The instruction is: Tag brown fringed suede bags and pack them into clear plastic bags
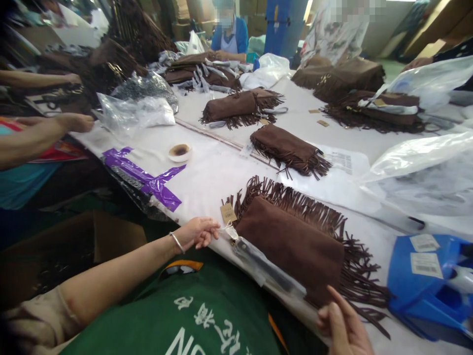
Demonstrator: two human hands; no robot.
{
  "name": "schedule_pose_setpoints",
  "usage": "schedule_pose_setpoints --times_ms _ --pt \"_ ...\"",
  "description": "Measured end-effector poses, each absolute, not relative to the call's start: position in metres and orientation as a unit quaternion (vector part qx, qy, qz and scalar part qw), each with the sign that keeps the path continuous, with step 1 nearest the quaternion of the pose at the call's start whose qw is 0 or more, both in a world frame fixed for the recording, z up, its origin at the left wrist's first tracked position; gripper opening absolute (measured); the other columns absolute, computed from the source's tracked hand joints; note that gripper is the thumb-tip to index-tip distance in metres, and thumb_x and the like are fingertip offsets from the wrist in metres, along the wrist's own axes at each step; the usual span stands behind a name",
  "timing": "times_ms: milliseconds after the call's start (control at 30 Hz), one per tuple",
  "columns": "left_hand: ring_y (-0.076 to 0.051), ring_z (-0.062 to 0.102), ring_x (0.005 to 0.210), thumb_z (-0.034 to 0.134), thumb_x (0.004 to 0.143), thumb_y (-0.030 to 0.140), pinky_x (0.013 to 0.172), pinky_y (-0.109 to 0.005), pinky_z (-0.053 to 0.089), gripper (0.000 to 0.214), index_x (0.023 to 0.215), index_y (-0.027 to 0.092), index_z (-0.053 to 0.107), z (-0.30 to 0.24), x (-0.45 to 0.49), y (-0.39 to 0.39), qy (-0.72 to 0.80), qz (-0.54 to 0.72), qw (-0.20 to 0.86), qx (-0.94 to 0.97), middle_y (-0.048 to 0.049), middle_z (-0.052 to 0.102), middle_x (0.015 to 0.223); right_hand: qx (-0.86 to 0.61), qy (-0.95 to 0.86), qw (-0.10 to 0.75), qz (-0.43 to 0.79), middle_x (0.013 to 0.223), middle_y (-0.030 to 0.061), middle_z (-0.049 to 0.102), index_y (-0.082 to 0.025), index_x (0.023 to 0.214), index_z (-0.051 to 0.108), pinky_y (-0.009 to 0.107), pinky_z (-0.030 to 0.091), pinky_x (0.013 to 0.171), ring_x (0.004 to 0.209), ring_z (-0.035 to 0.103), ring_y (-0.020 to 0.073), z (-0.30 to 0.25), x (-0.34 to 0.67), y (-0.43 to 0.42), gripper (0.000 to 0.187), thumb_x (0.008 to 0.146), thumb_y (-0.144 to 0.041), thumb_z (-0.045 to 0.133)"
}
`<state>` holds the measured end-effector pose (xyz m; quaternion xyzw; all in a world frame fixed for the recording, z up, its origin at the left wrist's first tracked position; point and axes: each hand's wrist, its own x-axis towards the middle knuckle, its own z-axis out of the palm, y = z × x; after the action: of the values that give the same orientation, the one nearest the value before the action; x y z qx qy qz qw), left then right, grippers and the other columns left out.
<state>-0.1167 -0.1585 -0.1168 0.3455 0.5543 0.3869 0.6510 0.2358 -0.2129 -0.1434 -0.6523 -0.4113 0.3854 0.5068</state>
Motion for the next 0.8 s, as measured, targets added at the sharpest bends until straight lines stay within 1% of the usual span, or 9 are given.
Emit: schedule_pose_setpoints --times_ms 67,100,200,300,400,500,600,733,800 --pt "-0.007 0.049 0.040 0.058 0.080 0.049 0.033 -0.017 0.031 0.038 0.095 0.016 0.052 -0.114 -0.119 -0.154 0.614 0.378 0.541 0.433 -0.0018 0.062 0.073 -0.666 -0.488 0.527 0.201 0.082 0.0048 0.061 -0.024 0.117 0.061 0.038 0.046 0.075 0.073 0.056 0.0205 -0.126 0.228 -0.212 0.040 0.085 -0.046 0.054" --pt "-0.007 0.049 0.042 0.057 0.081 0.049 0.037 -0.018 0.034 0.036 0.097 0.016 0.052 -0.112 -0.120 -0.150 0.634 0.376 0.475 0.480 -0.0005 0.061 0.072 -0.636 -0.556 0.516 0.143 0.092 0.0061 0.063 -0.025 0.117 0.061 0.040 0.044 0.084 0.083 0.057 0.0225 -0.119 0.219 -0.210 0.037 0.087 -0.044 0.053" --pt "-0.011 0.054 0.059 0.056 0.084 0.042 0.058 -0.023 0.044 0.028 0.098 0.018 0.057 -0.105 -0.122 -0.135 0.652 0.338 0.283 0.617 -0.0010 0.060 0.078 -0.482 -0.766 0.419 0.072 0.121 0.0080 0.058 -0.025 0.129 0.051 0.045 0.034 0.100 0.110 0.052 0.0281 -0.116 0.181 -0.194 0.044 0.087 -0.040 0.054" --pt "-0.017 0.055 0.078 0.064 0.081 0.040 0.076 -0.029 0.045 0.028 0.095 0.016 0.060 -0.104 -0.119 -0.120 0.653 0.253 0.138 0.701 -0.0047 0.058 0.086 -0.408 -0.856 0.317 0.035 0.126 0.0097 0.055 -0.021 0.140 0.035 0.047 0.032 0.100 0.115 0.048 0.0296 -0.133 0.149 -0.176 0.059 0.087 -0.037 0.056" --pt "-0.023 0.053 0.091 0.072 0.074 0.041 0.085 -0.035 0.042 0.038 0.096 0.014 0.058 -0.109 -0.112 -0.115 0.657 0.199 0.047 0.726 -0.0085 0.057 0.093 -0.413 -0.874 0.256 0.010 0.109 0.0085 0.061 -0.021 0.141 0.032 0.044 0.038 0.090 0.100 0.053 0.0271 -0.145 0.139 -0.165 0.059 0.088 -0.028 0.055" --pt "-0.025 0.051 0.096 0.075 0.071 0.040 0.088 -0.037 0.041 0.047 0.105 0.013 0.054 -0.114 -0.106 -0.115 0.662 0.188 0.010 0.725 -0.0100 0.055 0.099 -0.409 -0.883 0.230 -0.018 0.098 0.0077 0.061 -0.020 0.138 0.037 0.042 0.039 0.082 0.088 0.053 0.0251 -0.138 0.142 -0.165 0.054 0.088 -0.021 0.054" --pt "-0.024 0.051 0.093 0.076 0.071 0.035 0.087 -0.037 0.042 0.042 0.101 0.014 0.055 -0.117 -0.107 -0.117 0.657 0.208 0.021 0.724 -0.0082 0.056 0.096 -0.390 -0.890 0.235 -0.025 0.099 0.0083 0.059 -0.019 0.136 0.042 0.040 0.039 0.081 0.088 0.052 0.0241 -0.126 0.140 -0.171 0.048 0.088 -0.018 0.052" --pt "-0.018 0.052 0.081 0.072 0.074 0.026 0.077 -0.031 0.043 0.022 0.083 0.016 0.055 -0.118 -0.120 -0.119 0.657 0.286 0.098 0.691 -0.0032 0.057 0.084 -0.326 -0.910 0.253 0.023 0.103 0.0067 0.060 -0.021 0.134 0.044 0.038 0.038 0.085 0.093 0.052 0.0220 -0.133 0.134 -0.178 0.042 0.092 -0.018 0.045" --pt "-0.015 0.053 0.072 0.069 0.075 0.029 0.069 -0.027 0.043 0.019 0.077 0.016 0.056 -0.114 -0.132 -0.119 0.673 0.330 0.178 0.638 -0.0013 0.057 0.076 -0.310 -0.913 0.260 0.045 0.101 0.0053 0.060 -0.022 0.131 0.048 0.038 0.038 0.085 0.093 0.052 0.0212 -0.145 0.137 -0.177 0.038 0.094 -0.020 0.041"
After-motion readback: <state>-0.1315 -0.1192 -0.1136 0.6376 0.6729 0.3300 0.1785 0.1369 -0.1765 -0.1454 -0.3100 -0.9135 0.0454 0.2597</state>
